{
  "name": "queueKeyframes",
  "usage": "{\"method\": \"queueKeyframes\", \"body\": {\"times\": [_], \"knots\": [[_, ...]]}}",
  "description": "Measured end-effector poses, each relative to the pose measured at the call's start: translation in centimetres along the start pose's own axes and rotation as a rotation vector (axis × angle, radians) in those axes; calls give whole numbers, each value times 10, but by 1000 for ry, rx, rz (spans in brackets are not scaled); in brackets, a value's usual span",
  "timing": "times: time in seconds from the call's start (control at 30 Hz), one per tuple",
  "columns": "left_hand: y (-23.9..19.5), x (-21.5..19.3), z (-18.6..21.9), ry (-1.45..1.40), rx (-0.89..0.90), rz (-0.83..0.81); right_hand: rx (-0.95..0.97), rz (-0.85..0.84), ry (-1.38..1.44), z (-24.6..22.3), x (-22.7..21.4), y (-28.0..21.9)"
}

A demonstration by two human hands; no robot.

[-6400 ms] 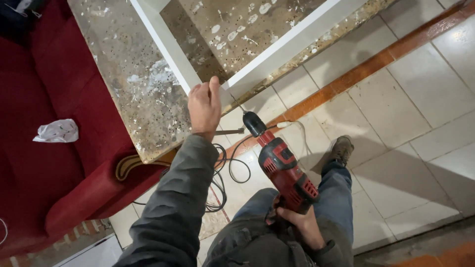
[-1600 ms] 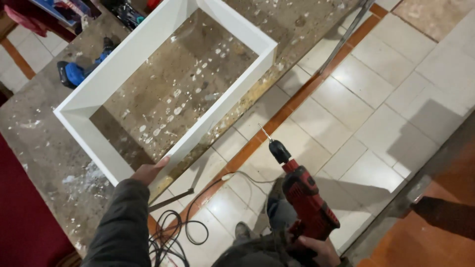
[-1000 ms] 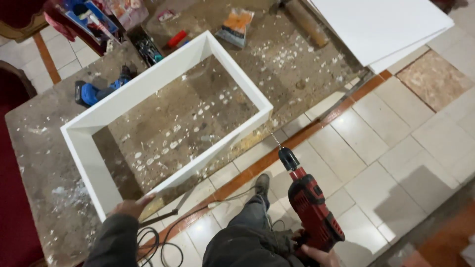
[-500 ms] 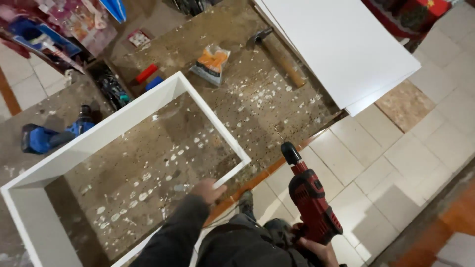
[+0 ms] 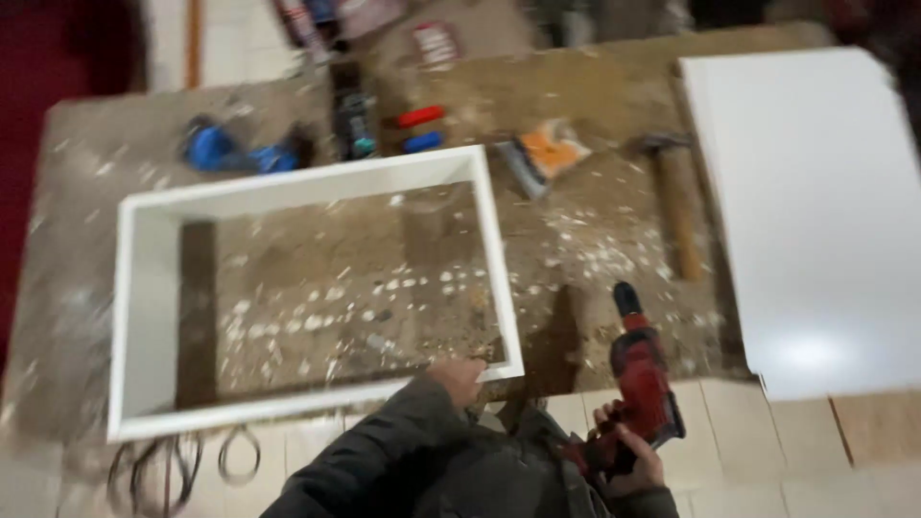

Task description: The person assembles white melamine cabinet boxes on a work table, holding rectangular frames steady and driving screws with a corded drill. They carry panels and finished frames across the tiled floor, stack completed boxes against the wall, and pick up additional panels to continue assembly.

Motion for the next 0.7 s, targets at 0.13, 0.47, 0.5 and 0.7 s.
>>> {"method": "queueKeyframes", "body": {"times": [0.13, 0.47, 0.5, 0.7], "knots": [[-49, 6, -50, 58, -91, 205, 99, 66, -88, -41, -33, 73], [-249, 61, -123, -163, -814, 934, 80, -164, -85, -99, -18, 165], [-252, 82, -124, -158, -812, 928, 79, -158, -80, -99, -22, 171], [-275, 219, -131, -565, -1151, 485, 232, 127, -232, -100, -6, 161]]}}
Point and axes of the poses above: each hand's wrist, its own y-axis towards the middle knuckle, its own x-axis out of the palm, z = x × y, the point moved 3 cm from there along y, towards the middle knuckle, and after that the axes turned 3 degrees about -z, right-handed, at the moved point
